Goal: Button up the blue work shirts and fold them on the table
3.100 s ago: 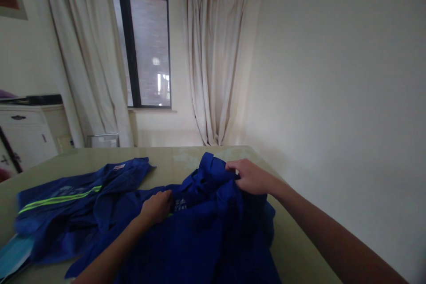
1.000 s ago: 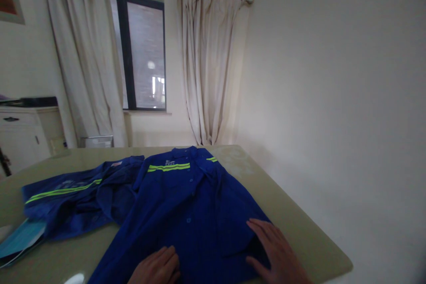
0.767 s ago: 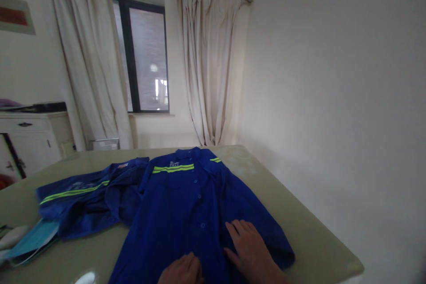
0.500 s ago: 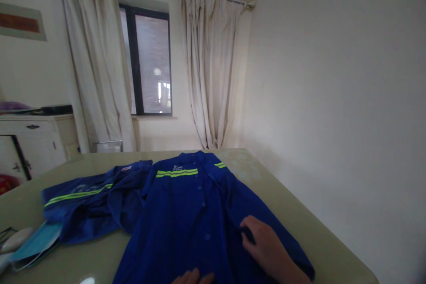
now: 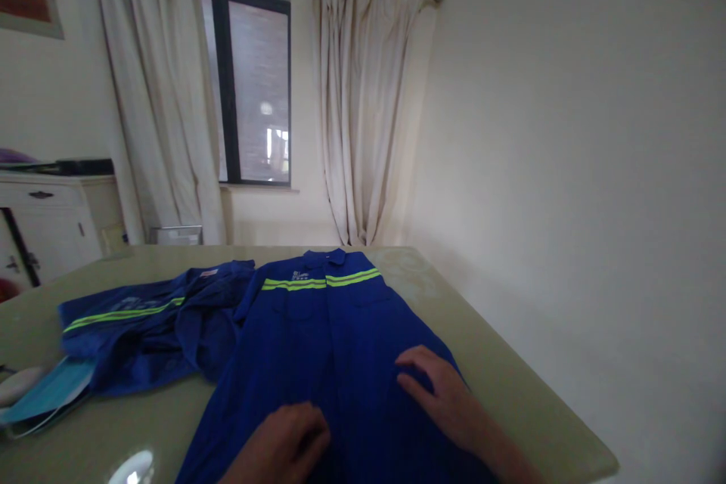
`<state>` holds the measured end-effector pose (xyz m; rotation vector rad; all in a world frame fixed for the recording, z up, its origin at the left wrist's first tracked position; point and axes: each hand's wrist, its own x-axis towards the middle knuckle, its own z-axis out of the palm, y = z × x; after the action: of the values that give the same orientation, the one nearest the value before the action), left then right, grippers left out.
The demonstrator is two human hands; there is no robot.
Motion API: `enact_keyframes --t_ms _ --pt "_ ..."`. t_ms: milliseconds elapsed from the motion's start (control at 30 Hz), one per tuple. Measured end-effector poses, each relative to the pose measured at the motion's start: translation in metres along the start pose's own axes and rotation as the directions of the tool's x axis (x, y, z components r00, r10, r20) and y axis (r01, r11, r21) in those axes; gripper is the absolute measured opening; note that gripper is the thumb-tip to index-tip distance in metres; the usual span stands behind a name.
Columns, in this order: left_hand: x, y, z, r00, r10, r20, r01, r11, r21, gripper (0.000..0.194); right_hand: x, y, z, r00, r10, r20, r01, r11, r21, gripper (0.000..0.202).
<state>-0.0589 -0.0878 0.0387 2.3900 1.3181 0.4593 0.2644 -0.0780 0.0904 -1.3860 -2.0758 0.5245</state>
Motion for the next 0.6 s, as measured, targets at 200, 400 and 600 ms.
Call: enact_keyframes --t_ms 200,400,600 --pt "0.053 -0.105 -0.099 0.677 -0.361 -0.641 0.579 0.800 0.161 0.044 0.096 0.086 -0.001 0.911 0.387 -0.142 -0.413 0.845 -0.339 0.059" --pt "0.077 -0.173 -0.109 0.588 -0.720 -0.367 0.773 0.635 -0.007 0.036 0.153 0.077 0.042 0.888 0.412 -0.204 -0.457 0.743 -0.490 0.067" --pt "0.084 -0.188 -0.146 0.488 -0.720 -0.493 0.808 0.587 -0.057 0.040 0.157 0.080 0.086 0.926 0.279 -0.255 -0.374 0.777 -0.506 0.058"
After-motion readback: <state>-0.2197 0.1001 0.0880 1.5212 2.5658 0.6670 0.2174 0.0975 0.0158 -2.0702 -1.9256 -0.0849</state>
